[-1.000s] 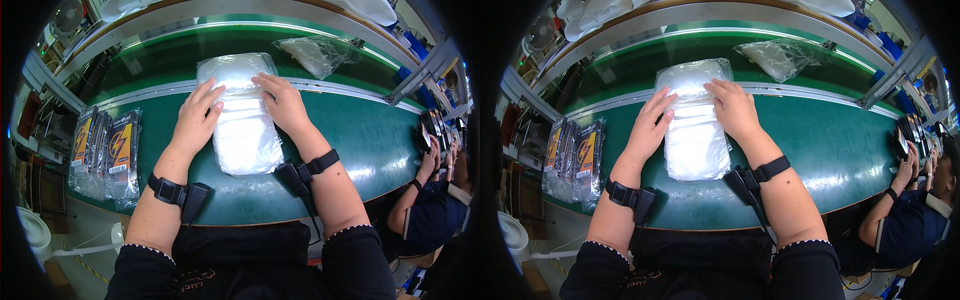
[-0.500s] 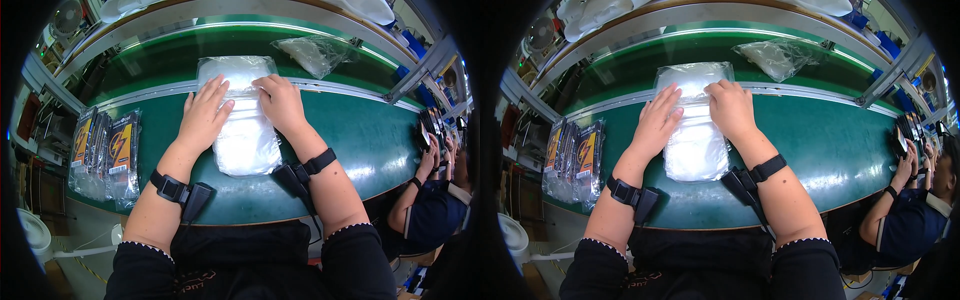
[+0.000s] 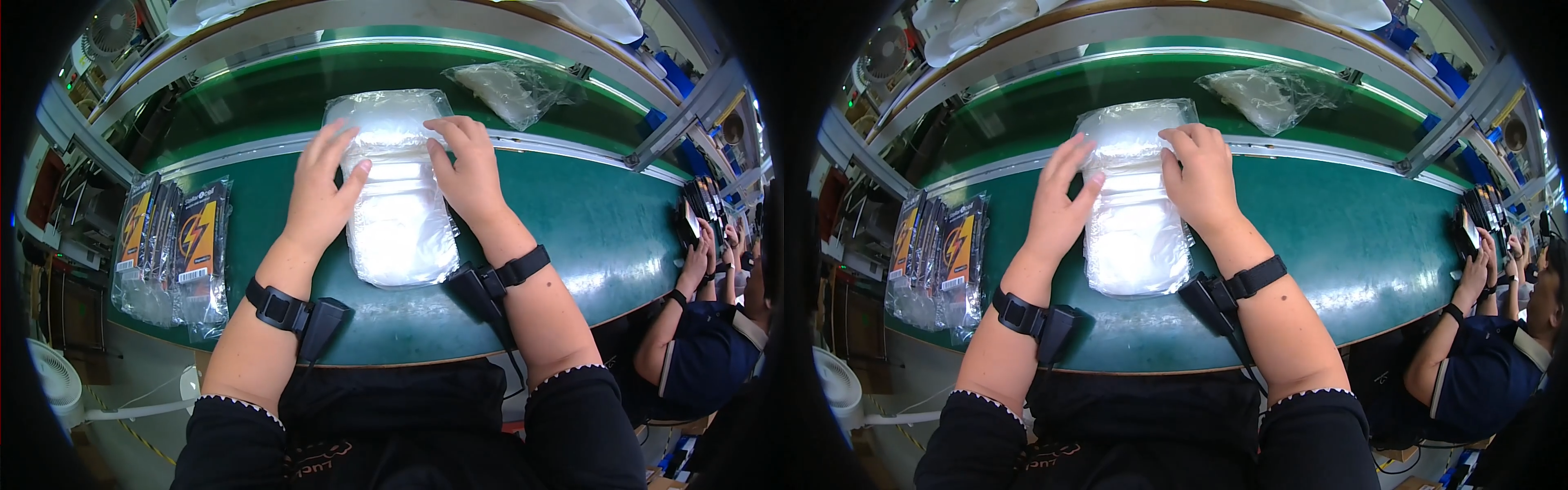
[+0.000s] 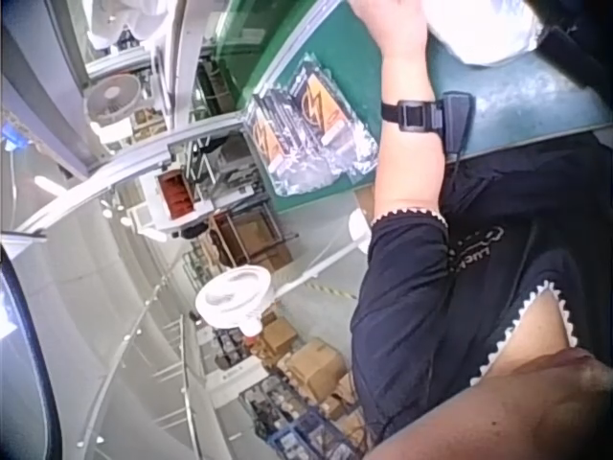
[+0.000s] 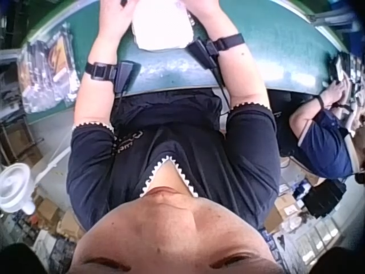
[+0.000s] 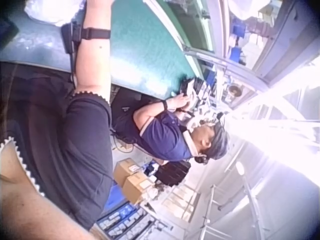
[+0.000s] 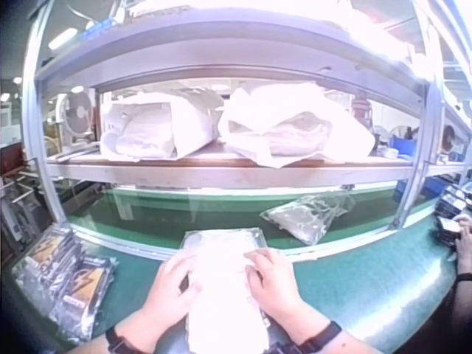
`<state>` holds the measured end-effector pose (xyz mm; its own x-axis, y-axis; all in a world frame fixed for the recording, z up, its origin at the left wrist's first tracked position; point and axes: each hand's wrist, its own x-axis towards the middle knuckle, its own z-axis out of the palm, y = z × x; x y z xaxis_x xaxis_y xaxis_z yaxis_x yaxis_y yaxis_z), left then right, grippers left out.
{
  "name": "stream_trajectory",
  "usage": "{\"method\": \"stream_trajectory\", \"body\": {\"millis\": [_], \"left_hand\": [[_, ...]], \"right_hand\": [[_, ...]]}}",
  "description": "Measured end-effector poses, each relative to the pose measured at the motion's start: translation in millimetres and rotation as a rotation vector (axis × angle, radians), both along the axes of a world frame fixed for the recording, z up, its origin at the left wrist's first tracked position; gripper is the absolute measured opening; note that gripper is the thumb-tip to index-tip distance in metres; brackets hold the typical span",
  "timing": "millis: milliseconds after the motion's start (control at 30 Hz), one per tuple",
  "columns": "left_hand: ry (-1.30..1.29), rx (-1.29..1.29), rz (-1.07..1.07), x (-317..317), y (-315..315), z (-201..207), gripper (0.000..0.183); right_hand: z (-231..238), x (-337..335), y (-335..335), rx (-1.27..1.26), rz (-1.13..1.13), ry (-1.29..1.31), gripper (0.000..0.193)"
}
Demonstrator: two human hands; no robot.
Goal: Packaging battery products into individual plastic bags and bundling them.
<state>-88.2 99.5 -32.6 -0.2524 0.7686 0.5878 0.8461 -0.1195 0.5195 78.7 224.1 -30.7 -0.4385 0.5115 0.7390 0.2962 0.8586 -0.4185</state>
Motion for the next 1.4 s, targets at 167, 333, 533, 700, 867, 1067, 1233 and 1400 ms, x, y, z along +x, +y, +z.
{"method": "stream_trajectory", "body": {"millis": [167,333,533,700,867,1067,1233,1400], "left_hand": [[-0.301,-0.009,0.252,3.6,-13.7,18.5,0.019],[-0.346,-0.256,0.245,-3.1,-14.8,10.8,0.039],[-0.262,-0.433,0.213,-0.3,-14.1,8.6,0.039],[-0.261,-0.461,0.219,-2.2,-12.4,6.4,0.038],[-0.255,-0.439,0.211,-1.6,-13.6,6.2,0.037],[-0.256,-0.246,0.127,6.2,-13.5,13.1,0.025],[-0.112,-0.036,-0.113,10.7,-14.9,18.6,0.019],[-0.043,-0.130,-0.235,7.1,-12.9,7.5,0.027]], "right_hand": [[6.3,3.7,-6.7,-0.158,-0.052,-0.081,0.011],[9.2,4.9,-10.7,-0.296,-0.060,-0.266,0.028],[7.6,4.1,-9.7,-0.381,-0.036,-0.388,0.032],[6.1,4.3,-8.5,-0.394,-0.017,-0.406,0.032],[8.3,3.5,-10.4,-0.386,-0.013,-0.392,0.028],[7.0,2.6,-13.5,-0.092,0.086,-0.175,0.013],[6.3,-1.5,-13.7,0.036,0.262,-0.097,0.011],[0.1,-0.8,-10.6,0.015,0.343,-0.193,0.017]]}}
